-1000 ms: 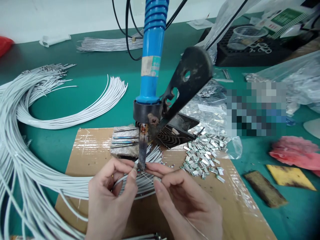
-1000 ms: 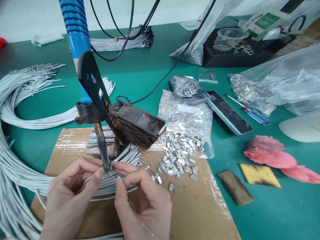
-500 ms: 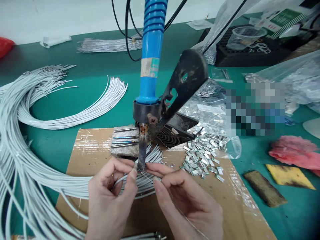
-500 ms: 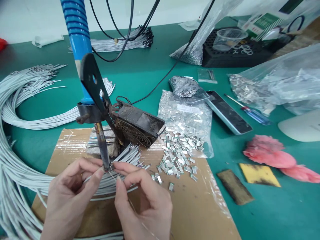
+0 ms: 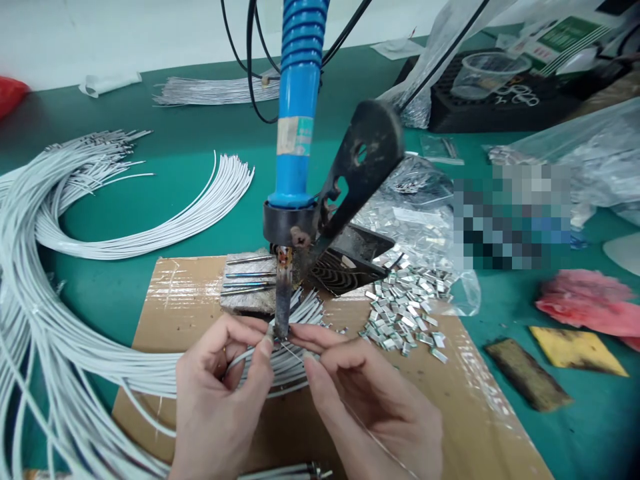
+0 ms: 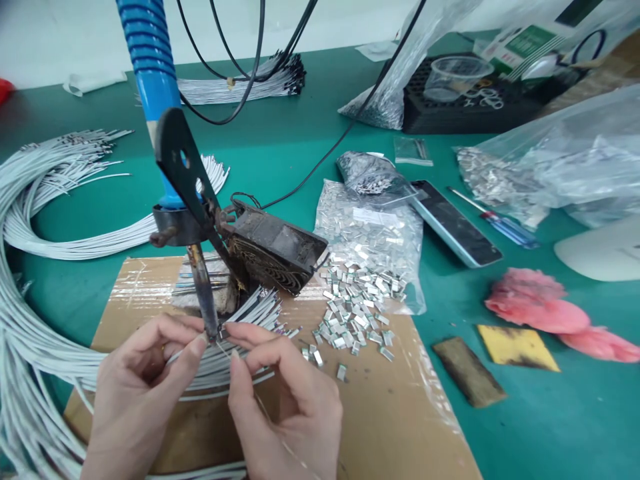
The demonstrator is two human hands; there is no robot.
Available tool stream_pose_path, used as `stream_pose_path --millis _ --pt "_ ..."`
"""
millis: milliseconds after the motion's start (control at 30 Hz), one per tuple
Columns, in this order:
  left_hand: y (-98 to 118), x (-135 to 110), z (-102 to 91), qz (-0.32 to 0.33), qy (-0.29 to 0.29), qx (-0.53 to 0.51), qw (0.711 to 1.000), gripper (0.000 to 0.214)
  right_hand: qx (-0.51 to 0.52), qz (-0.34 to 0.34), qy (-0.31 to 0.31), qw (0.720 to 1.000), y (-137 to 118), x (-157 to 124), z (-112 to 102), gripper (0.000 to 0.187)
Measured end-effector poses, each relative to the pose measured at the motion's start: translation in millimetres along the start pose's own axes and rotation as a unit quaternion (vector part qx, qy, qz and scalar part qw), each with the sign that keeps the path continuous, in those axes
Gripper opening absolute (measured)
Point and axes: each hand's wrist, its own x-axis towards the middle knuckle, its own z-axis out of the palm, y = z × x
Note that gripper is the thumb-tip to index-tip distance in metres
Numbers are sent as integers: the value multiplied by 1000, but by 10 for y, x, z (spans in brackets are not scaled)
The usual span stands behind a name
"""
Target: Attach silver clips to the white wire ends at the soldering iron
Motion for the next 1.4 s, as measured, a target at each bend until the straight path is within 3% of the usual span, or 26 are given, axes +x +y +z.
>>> stream_pose_path --millis 367,567,767,1400 --pt "18 19 2 3 11 25 1000 16 5 -3 -12 1000 -18 6 3 19" --pt "11 28 33 -36 4 0 999 14 0 -5 -15 1000 -22 5 5 19" --pt "120 -35 147 -79 79 -26 993 14 -14 -14 -10 1000 1 5 0 18" --pt "111 -67 169 -90 92 -29 991 14 -12 -44 1 999 28 -6 7 18"
